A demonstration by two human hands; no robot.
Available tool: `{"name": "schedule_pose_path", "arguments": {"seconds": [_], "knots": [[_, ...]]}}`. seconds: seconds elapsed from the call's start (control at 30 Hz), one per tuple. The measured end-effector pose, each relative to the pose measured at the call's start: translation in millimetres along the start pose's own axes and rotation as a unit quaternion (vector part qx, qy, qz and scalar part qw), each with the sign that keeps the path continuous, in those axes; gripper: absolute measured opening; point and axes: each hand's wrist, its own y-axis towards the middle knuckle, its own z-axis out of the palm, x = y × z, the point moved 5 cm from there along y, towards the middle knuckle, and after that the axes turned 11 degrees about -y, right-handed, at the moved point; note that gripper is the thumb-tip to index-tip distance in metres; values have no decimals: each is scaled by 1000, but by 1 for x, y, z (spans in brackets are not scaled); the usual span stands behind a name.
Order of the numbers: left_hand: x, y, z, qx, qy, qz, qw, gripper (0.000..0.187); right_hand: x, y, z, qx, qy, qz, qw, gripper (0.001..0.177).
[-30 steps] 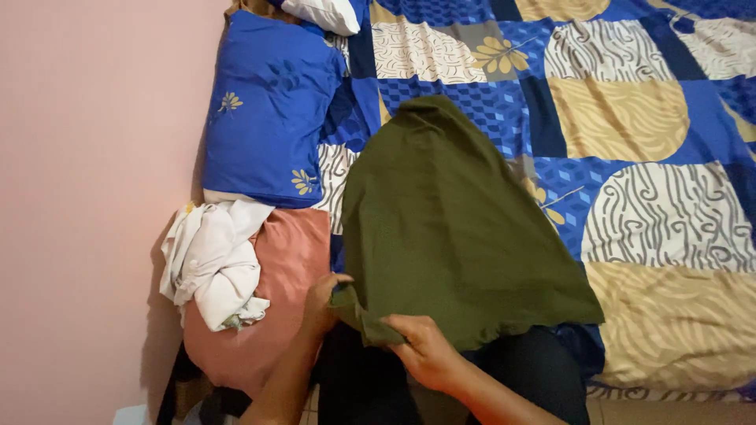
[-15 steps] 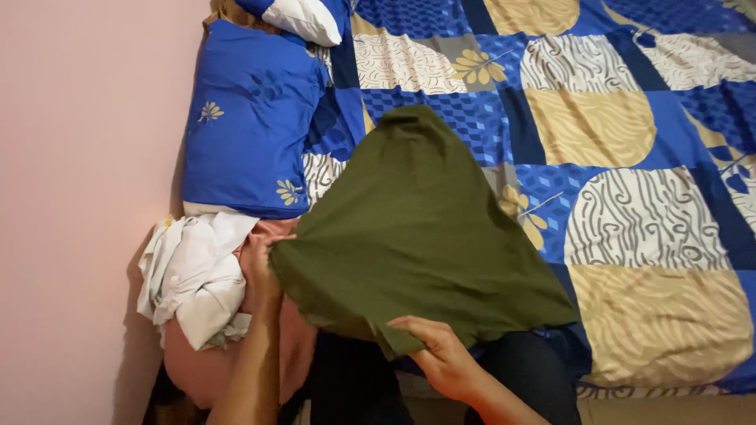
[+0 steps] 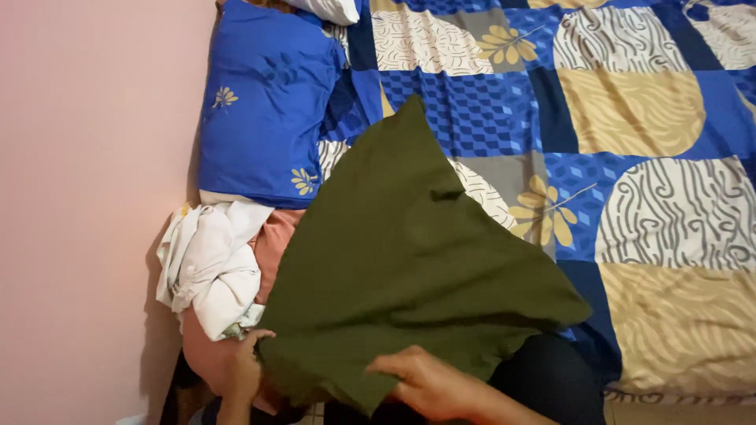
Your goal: Folding a variety of clothes and fabrics on a bed.
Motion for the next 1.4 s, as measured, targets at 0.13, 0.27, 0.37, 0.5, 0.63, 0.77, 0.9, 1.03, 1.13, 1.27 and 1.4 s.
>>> {"name": "schedule_pose_path", "arguments": {"seconds": [0.13,0.27,0.37,0.5,0.63,0.77,0.9,1.03,1.13,1.27,1.4], "knots": [[21,0,6,15,27,-77,997,55,-3,17,-43,-141,-8,-107,984,47],[-40,17,9,43,24,-85,995,51,-52,55,-102,-216,-53,-27,975,41],[-47,48,16,32,49,-62,996,41,-97,108,-184,-345,-126,-41,929,21],[-76,121,38,-20,-15,44,999,29,-143,178,-304,-464,-297,36,834,17],[-40,199,79,-13,-170,-100,980,33,-121,156,-324,-575,-307,53,757,55],[30,239,124,12,-126,-114,985,47,-138,94,-257,-433,-370,99,816,69],[22,220,122,26,18,-75,997,61,-225,-15,-194,-394,-343,178,834,57],[-71,189,102,-41,262,93,960,64,-291,-132,-153,-397,-336,346,780,42],[-71,194,102,-67,300,123,944,62,-328,-177,-136,-390,-303,364,790,50],[-1,225,99,-13,202,-72,977,43,-320,-185,-120,-437,-87,325,834,71],[38,245,82,-28,182,-19,983,44,-378,-186,-106,-307,-274,332,849,40]]}}
